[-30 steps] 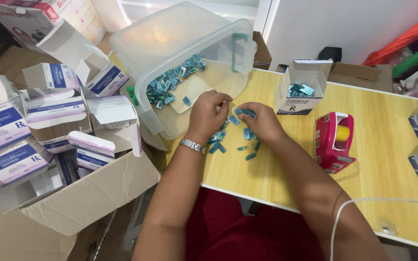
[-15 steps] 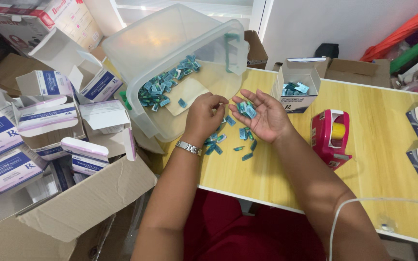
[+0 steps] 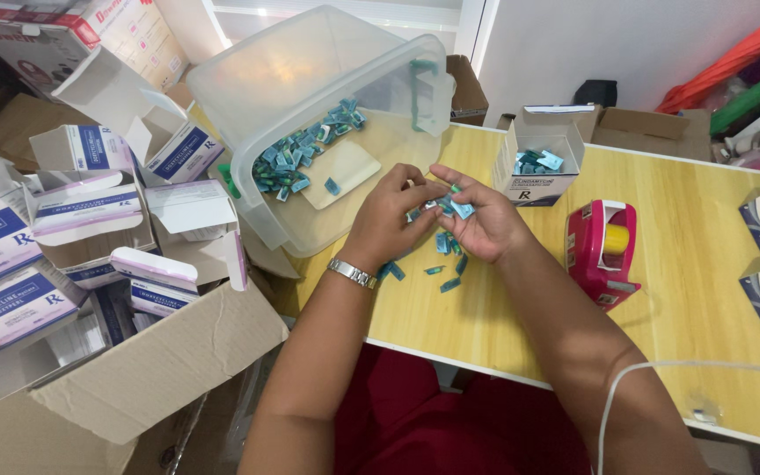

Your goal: The person sorts small blue blister strips from a plastic bin onto a table, then places them into small white cardboard boxes. The person occasionally closes a box and uses a pink tape dispenser to seal it before moving to the next box.

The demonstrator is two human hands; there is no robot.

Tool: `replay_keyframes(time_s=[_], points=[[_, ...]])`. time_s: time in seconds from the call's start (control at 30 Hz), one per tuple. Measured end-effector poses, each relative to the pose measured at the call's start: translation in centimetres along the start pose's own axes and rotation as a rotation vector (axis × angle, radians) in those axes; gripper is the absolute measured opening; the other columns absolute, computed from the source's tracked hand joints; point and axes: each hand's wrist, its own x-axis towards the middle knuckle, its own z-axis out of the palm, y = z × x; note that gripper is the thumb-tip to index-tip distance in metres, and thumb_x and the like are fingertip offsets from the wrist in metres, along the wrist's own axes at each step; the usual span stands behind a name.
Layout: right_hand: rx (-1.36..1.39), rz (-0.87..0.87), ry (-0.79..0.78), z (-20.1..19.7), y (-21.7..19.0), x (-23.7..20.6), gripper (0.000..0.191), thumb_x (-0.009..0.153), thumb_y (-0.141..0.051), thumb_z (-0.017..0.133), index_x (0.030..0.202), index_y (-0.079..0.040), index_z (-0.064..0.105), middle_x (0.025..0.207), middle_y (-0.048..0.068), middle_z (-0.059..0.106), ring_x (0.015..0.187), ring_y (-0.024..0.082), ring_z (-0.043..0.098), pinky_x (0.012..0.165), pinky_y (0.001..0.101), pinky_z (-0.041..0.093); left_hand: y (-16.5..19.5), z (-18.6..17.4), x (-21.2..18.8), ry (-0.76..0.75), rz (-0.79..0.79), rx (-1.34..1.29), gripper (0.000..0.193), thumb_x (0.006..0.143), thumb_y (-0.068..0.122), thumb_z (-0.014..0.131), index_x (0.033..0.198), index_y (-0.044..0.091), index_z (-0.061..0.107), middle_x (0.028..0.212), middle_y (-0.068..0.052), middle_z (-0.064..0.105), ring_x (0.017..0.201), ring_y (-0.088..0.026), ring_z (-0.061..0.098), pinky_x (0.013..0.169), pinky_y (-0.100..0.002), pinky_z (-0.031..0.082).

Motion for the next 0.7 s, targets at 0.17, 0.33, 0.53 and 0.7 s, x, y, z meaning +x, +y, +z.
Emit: replay_keyframes(time_s=[0.17, 0.33, 0.53, 0.7], points=[[0.118, -0.010, -0.023, 0.8, -0.2, 0.1, 0.060, 0.091, -0.004, 0.046, 0.149, 0.009, 0.043, 0.136, 0.023, 0.059, 0.124, 0.031, 0.062, 0.109, 0.0444, 0.050, -1.3, 0.1, -0.1, 0.029, 0.034, -0.063, 0.028, 0.084, 0.008, 0.081, 0.111, 0.008, 0.075, 0.111, -0.011, 0.061, 0.102, -0.025, 0.067, 0.087, -0.035, 0.056], [0.204, -0.018, -0.014, 1.4, -0.5, -0.2, 0.061, 0.090, -0.013, 0.049, 0.145, 0.013, 0.043, 0.133, 0.027, 0.059, 0.124, 0.035, 0.062, 0.111, 0.0482, 0.049, -1.7, 0.5, -0.1, 0.055, 0.005, -0.109, 0.025, 0.086, 0.007, 0.081, 0.110, 0.007, 0.076, 0.107, -0.010, 0.061, 0.099, -0.024, 0.066, 0.085, -0.034, 0.056], [0.125, -0.052, 0.020, 1.9, -0.4, -0.2, 0.058, 0.099, -0.020, 0.047, 0.147, 0.012, 0.043, 0.141, 0.029, 0.056, 0.129, 0.034, 0.059, 0.117, 0.0458, 0.046, -2.1, 0.6, -0.1, 0.068, -0.057, -0.153, 0.023, 0.087, 0.008, 0.081, 0.109, 0.007, 0.076, 0.102, -0.009, 0.061, 0.086, -0.019, 0.067, 0.073, -0.031, 0.057], [0.136, -0.062, 0.023, 2.1, -0.4, -0.4, 0.059, 0.094, -0.022, 0.049, 0.142, 0.012, 0.045, 0.140, 0.030, 0.057, 0.127, 0.037, 0.060, 0.114, 0.0487, 0.046, -2.2, 0.5, 0.0, 0.074, -0.075, -0.208, 0.020, 0.089, 0.005, 0.078, 0.110, 0.006, 0.075, 0.102, -0.008, 0.062, 0.084, -0.016, 0.068, 0.073, -0.028, 0.058]])
